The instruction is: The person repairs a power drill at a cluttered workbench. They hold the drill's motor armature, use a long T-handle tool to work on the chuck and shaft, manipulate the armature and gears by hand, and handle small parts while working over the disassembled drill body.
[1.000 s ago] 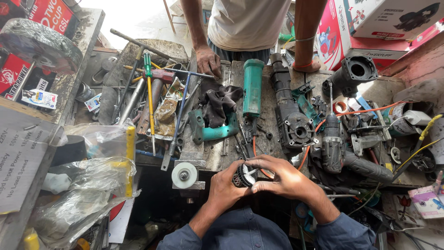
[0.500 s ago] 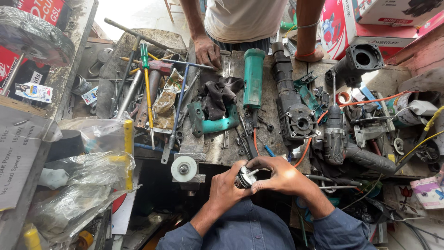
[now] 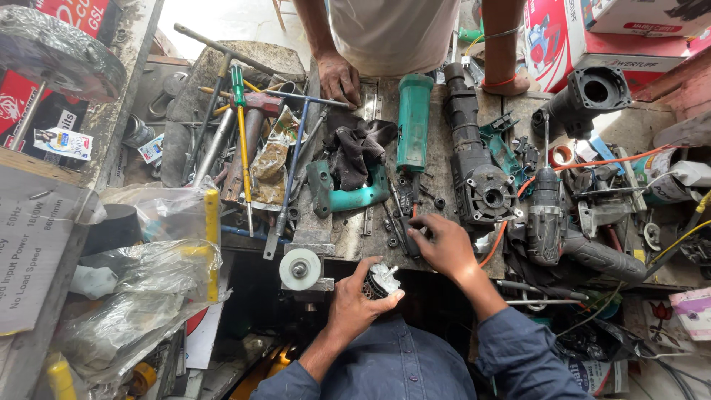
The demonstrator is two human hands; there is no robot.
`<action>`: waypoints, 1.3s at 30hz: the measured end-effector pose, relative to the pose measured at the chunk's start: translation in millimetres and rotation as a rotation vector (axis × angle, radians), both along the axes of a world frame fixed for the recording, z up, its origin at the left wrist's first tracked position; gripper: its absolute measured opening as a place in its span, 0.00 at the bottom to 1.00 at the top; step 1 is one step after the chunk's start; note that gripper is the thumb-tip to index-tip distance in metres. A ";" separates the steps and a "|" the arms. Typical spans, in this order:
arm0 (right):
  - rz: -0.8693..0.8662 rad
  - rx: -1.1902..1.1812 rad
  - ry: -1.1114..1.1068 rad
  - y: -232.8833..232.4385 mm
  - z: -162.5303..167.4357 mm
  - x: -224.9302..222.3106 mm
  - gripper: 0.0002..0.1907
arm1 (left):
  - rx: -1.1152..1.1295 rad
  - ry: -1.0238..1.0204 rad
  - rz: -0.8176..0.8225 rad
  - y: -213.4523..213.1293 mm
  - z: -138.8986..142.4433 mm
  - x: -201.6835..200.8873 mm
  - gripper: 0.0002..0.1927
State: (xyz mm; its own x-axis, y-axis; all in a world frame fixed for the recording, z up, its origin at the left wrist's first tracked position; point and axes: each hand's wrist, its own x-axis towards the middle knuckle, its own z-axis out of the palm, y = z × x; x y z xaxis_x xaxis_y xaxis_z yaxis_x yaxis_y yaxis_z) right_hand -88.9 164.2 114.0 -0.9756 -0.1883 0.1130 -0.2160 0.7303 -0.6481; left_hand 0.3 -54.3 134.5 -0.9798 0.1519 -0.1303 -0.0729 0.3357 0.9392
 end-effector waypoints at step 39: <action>0.155 -0.746 -0.788 35.8 -31.2 52.2 0.23 | -0.246 -0.041 -0.204 0.3 -2.4 -0.7 0.37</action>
State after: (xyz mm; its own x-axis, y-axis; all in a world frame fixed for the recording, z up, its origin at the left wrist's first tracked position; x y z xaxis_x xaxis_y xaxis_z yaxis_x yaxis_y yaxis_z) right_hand -36.7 200.0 82.9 -0.7954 -0.4589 -0.3959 0.3975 0.0980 -0.9123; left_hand -0.4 -54.0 132.0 -0.9254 0.3042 -0.2262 -0.0166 0.5636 0.8259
